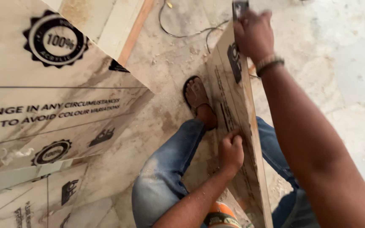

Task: The person sits on the floor and smooths the edges of a rectangular wooden board using a sanding block. They hold the board with one hand and rub the sanding block along the edges and corners with the other hand.

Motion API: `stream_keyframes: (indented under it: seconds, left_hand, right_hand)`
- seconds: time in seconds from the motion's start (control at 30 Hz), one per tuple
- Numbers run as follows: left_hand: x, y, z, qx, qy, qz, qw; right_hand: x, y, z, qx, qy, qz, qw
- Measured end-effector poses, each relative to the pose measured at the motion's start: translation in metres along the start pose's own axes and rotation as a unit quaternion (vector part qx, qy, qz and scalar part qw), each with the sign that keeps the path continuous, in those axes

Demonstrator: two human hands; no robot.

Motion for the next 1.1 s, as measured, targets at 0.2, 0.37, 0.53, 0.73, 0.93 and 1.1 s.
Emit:
stream_keyframes:
  seconds: [0.2, 0.37, 0.53, 0.73, 0.93, 1.1]
  left_hand:
    - [0.017, 0.006, -0.007, 0.008, -0.009, 0.028, 1.0]
    - [0.043, 0.005, -0.031, 0.011, -0.101, 0.055, 0.993]
    - [0.046, -0.012, -0.043, -0.09, -0.097, 0.011, 0.991]
    - [0.03, -0.013, -0.036, -0.038, -0.053, 0.046, 0.997]
    - [0.01, -0.003, -0.015, -0.056, -0.07, -0.016, 0.996]
    - [0.008, -0.002, -0.015, -0.037, -0.08, 0.003, 0.996]
  right_hand:
    - [-0.008, 0.001, -0.002, 0.001, 0.007, 0.024, 1.0]
    - [-0.215, -0.001, 0.067, -0.065, 0.033, -0.057, 0.996]
    - [-0.431, 0.026, 0.079, -0.028, 0.03, 0.003, 0.999]
    - [-0.356, 0.018, 0.071, -0.064, 0.049, -0.01, 0.997]
    - [-0.077, -0.002, 0.03, -0.017, -0.073, -0.077, 0.994]
    - [0.021, 0.01, -0.013, -0.01, 0.028, 0.03, 0.999]
Point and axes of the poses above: each hand's wrist, its own x-axis towards the middle knuckle, its own y-axis out of the back of the hand, z = x × y, the point moved 8 cm from there along x, towards the middle knuckle, and after that the axes turned 7 degrees about -z, right-handed, at the moved point
